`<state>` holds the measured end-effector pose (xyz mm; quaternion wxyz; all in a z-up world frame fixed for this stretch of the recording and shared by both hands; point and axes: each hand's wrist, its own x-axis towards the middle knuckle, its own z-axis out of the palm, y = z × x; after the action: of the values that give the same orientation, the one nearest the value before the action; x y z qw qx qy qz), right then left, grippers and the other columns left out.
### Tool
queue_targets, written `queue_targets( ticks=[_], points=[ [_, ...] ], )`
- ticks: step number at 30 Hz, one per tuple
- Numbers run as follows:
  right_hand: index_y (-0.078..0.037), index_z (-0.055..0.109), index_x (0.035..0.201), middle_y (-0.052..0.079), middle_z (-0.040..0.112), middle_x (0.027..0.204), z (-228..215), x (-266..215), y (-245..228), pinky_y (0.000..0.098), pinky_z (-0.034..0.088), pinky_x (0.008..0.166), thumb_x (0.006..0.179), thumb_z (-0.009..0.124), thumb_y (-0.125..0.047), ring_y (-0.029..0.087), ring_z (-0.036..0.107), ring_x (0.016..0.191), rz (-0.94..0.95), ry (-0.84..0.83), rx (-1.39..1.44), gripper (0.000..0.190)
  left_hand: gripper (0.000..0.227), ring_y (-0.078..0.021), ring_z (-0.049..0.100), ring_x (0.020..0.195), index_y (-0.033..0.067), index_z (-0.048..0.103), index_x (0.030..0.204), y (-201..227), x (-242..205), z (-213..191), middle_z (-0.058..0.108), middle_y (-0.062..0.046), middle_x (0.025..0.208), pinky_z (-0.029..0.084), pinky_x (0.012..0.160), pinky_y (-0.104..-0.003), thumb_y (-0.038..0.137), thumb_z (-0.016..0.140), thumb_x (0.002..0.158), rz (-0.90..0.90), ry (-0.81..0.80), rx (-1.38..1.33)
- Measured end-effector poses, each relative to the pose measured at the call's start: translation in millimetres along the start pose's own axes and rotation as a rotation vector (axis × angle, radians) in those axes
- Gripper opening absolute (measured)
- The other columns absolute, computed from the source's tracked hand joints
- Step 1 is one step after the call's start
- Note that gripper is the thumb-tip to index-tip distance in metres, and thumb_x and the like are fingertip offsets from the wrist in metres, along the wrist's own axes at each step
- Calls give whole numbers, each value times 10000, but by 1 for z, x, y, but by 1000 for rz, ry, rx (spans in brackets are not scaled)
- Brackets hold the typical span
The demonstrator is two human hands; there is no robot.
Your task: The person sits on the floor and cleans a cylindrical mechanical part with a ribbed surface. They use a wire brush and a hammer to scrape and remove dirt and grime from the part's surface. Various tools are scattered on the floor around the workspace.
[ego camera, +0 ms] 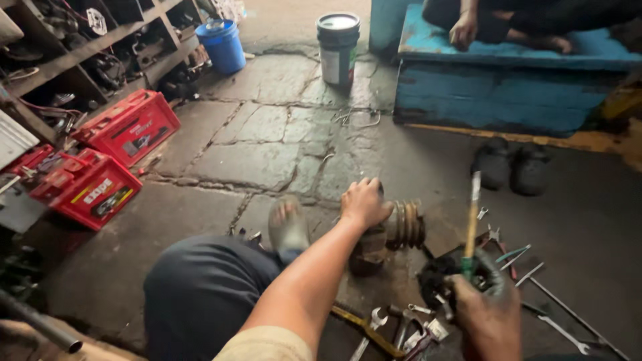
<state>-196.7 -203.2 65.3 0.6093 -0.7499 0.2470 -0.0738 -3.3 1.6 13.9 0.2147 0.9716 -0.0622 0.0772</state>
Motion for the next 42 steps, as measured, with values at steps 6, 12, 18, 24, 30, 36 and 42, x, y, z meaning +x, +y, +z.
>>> queue_targets(
  ticks=[6,12,18,24,30,36,42],
  points=[
    [51,507,1321,215,585,1217,-29,-14,6,386,510,884,953,750,-234,260,600,1057,-728,224,-52,525,520,-397,608,1109,125,643,1099,0,-3,-3,644,-136,1134,536,883,-541,431,809,713,36,24,-31],
    [32,510,1241,193,591,1145,-67,0,-28,378,517,853,954,733,-234,245,602,994,-798,232,-138,450,527,-406,604,1021,83,622,1106,-11,-6,-7,615,-158,1090,551,804,-529,380,818,717,222,82,-102],
    [12,513,1161,170,597,1073,-49,60,-53,371,524,822,955,717,-233,231,605,930,-816,76,-101,380,444,-396,603,974,88,640,1043,-2,-5,-9,607,-145,1021,523,756,-531,316,807,701,173,129,-86],
    [-7,515,1081,147,603,1001,-18,96,-40,364,531,792,956,700,-233,216,608,866,-718,-112,-26,317,403,-386,590,965,36,634,1079,-4,-4,-2,601,-154,1046,514,784,-524,270,765,777,201,149,-139],
    [-27,518,1001,124,609,929,16,114,-36,357,538,761,958,684,-232,202,610,803,-675,-367,75,268,351,-384,587,967,49,631,1061,-3,-7,-2,589,-153,1025,499,776,-538,258,749,805,186,90,-150],
    [-46,520,921,102,614,857,40,116,-39,349,545,730,959,667,-232,187,613,739,-711,-579,158,240,364,-370,582,944,60,635,1048,1,-6,-5,584,-147,1009,499,759,-516,249,746,758,158,60,-141],
    [-66,523,840,79,620,785,53,124,-48,342,552,700,960,651,-232,173,615,675,-725,-657,166,241,400,-359,579,942,50,647,1062,0,-4,-7,574,-145,1017,501,788,-515,247,771,737,155,59,-161]
  ],
)
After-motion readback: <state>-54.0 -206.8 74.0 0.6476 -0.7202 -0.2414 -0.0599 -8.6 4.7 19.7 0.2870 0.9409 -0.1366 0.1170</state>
